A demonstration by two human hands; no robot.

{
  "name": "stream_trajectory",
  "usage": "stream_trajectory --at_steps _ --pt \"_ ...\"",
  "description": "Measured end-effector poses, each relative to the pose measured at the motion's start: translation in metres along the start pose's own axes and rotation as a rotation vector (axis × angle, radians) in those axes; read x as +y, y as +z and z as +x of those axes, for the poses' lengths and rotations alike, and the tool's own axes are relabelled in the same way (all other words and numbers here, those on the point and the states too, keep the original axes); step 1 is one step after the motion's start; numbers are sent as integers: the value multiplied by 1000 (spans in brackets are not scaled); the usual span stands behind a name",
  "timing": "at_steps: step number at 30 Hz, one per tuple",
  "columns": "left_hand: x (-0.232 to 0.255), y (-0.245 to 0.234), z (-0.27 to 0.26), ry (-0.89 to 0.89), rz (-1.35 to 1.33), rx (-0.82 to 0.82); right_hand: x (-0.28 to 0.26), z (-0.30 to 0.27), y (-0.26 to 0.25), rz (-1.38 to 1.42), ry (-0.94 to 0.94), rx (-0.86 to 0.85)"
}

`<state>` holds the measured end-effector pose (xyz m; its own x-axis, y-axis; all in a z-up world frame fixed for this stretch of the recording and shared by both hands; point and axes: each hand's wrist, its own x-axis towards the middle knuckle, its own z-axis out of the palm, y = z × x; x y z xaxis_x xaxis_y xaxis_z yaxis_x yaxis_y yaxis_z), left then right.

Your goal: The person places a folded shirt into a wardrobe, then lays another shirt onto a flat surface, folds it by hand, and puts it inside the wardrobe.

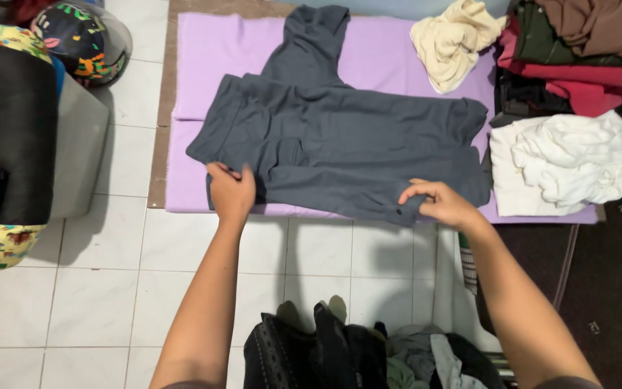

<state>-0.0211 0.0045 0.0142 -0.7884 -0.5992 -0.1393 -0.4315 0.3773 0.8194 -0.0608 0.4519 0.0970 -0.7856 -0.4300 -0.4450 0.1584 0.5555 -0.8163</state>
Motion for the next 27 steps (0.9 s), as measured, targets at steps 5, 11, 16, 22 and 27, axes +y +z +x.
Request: stream_trajectory --at_steps 5,11,16,22,27 --pt "7 17 32 -163 280 -40 24 2 32 144 22 231" --pt "15 17 49 -541 -291 -273 -10 18 32 211 -435 432" --pt "25 17 48 -800 -1265 -557 -68 27 11 690 -395 384" --pt "-10 49 14 -508 -1835 -350 -33 10 -23 433 -394 442" --pt "-17 61 -4 -584 -1757 -334 45 14 -40 -19 -316 526"
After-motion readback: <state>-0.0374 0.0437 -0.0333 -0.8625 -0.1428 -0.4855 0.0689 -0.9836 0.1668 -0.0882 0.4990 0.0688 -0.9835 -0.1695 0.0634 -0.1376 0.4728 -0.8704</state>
